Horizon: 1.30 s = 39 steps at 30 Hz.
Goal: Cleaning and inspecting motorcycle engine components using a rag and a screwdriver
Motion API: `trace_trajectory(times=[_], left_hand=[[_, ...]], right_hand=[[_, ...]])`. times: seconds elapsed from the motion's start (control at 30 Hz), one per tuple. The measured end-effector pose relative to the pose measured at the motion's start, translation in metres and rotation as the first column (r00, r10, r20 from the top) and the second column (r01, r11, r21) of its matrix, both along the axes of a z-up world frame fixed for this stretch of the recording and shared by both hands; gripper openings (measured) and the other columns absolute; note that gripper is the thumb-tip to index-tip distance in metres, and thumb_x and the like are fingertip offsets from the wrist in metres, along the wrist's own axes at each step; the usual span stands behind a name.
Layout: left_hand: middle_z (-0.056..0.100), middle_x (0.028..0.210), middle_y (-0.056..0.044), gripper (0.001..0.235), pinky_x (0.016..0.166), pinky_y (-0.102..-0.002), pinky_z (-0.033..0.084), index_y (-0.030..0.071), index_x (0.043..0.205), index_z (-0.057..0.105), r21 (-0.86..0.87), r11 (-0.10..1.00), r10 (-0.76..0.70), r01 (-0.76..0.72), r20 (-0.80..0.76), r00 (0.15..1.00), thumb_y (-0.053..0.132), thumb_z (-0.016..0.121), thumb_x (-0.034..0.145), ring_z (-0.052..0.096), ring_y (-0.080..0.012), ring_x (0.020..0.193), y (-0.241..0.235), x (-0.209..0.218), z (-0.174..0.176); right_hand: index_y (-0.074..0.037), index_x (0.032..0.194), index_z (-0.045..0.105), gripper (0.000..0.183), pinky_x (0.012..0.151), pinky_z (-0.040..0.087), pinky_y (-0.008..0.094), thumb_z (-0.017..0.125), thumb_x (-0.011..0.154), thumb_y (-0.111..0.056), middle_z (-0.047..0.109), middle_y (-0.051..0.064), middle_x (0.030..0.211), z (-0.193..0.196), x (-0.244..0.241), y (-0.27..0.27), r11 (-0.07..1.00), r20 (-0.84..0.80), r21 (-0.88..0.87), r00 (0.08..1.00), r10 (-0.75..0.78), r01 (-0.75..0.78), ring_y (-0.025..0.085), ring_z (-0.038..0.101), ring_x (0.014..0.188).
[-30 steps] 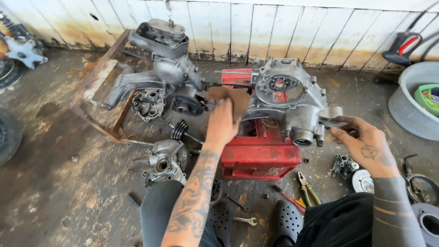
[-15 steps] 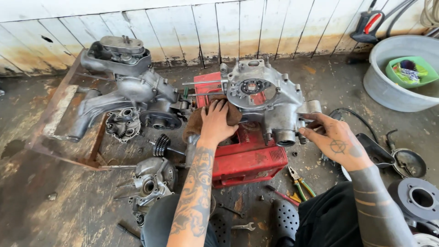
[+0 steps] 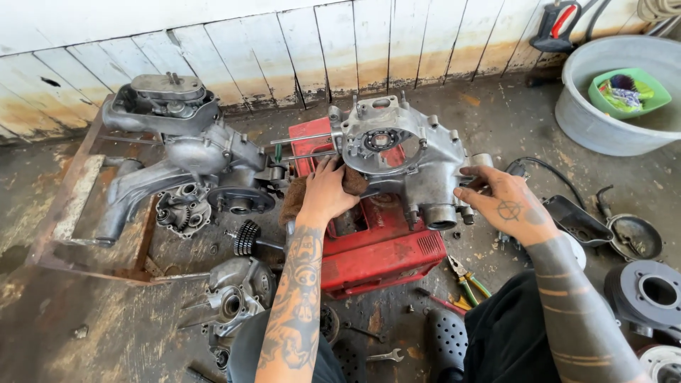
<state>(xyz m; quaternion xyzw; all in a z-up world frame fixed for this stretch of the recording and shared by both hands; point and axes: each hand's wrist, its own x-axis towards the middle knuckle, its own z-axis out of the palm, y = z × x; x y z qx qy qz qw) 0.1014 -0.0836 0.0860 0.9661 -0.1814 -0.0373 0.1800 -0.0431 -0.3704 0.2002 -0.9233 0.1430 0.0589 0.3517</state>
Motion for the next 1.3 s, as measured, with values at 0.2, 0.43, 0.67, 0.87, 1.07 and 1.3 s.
trace_trajectory(times=[0.2, 0.43, 0.67, 0.87, 1.07, 1.3], left_hand=[[0.066, 0.128, -0.011, 0.052, 0.107, -0.054, 0.043, 0.008, 0.117, 0.074, -0.069, 0.995, -0.061, 0.078, 0.227, 0.972, 0.034, 0.076, 0.072, 0.055, -0.0328, 0.132, 0.004, 0.005, -0.025], [0.064, 0.110, 0.000, 0.033, 0.099, -0.045, 0.045, 0.015, 0.100, 0.073, -0.047, 0.995, -0.054, 0.086, 0.471, 0.881, 0.024, 0.071, 0.069, 0.059, -0.0229, 0.120, 0.006, -0.007, -0.053], [0.062, 0.110, -0.003, 0.041, 0.104, -0.045, 0.039, 0.013, 0.106, 0.070, 0.119, 0.979, -0.203, 0.164, 0.564, 0.801, 0.017, 0.072, 0.065, 0.055, -0.0236, 0.118, 0.013, -0.039, -0.046], [0.062, 0.124, -0.012, 0.059, 0.095, -0.046, 0.040, 0.009, 0.126, 0.066, 0.328, 0.931, -0.254, 0.157, 0.276, 0.927, 0.031, 0.073, 0.072, 0.056, -0.0288, 0.116, -0.008, -0.074, -0.051], [0.053, 0.145, -0.021, 0.086, 0.105, -0.055, 0.039, -0.001, 0.149, 0.048, 0.236, 0.970, -0.095, 0.050, 0.182, 0.979, 0.034, 0.080, 0.077, 0.046, -0.0345, 0.133, -0.044, -0.074, -0.088], [0.057, 0.141, -0.018, 0.071, 0.097, -0.051, 0.041, 0.003, 0.124, 0.056, 0.037, 0.991, -0.132, 0.127, 0.364, 0.922, 0.036, 0.081, 0.066, 0.047, -0.0365, 0.127, -0.046, -0.068, -0.101]], right_hand=[[-0.019, 0.139, 0.066, 0.053, 0.093, 0.056, 0.046, 0.070, 0.090, -0.037, 0.078, 0.011, 0.113, -0.009, 0.021, 0.002, 1.000, 0.005, -0.018, 1.000, -0.008, 0.008, 0.026, 0.075, 0.100], [-0.019, 0.138, 0.066, 0.051, 0.092, 0.055, 0.046, 0.069, 0.091, -0.039, 0.077, 0.008, 0.112, -0.025, 0.027, 0.003, 0.998, 0.020, -0.063, 1.000, -0.006, 0.008, 0.026, 0.074, 0.101], [-0.018, 0.139, 0.065, 0.051, 0.088, 0.055, 0.045, 0.068, 0.093, -0.041, 0.076, 0.008, 0.109, -0.024, 0.025, 0.005, 0.999, 0.052, -0.037, 0.999, -0.002, 0.004, 0.024, 0.074, 0.096], [-0.019, 0.139, 0.065, 0.053, 0.091, 0.055, 0.046, 0.066, 0.092, -0.044, 0.076, 0.008, 0.113, -0.002, 0.018, 0.019, 0.998, -0.008, -0.052, 1.000, 0.025, -0.025, 0.026, 0.073, 0.103], [-0.019, 0.139, 0.064, 0.054, 0.090, 0.054, 0.048, 0.065, 0.091, -0.045, 0.076, 0.010, 0.115, -0.004, 0.017, 0.019, 0.996, -0.037, -0.063, 0.997, 0.067, -0.069, 0.031, 0.072, 0.107], [-0.005, 0.130, 0.068, 0.049, 0.073, 0.053, 0.040, 0.067, 0.090, -0.033, 0.076, 0.013, 0.105, -0.010, 0.010, 0.003, 0.990, 0.085, -0.071, 0.989, 0.125, -0.119, 0.029, 0.068, 0.079]])
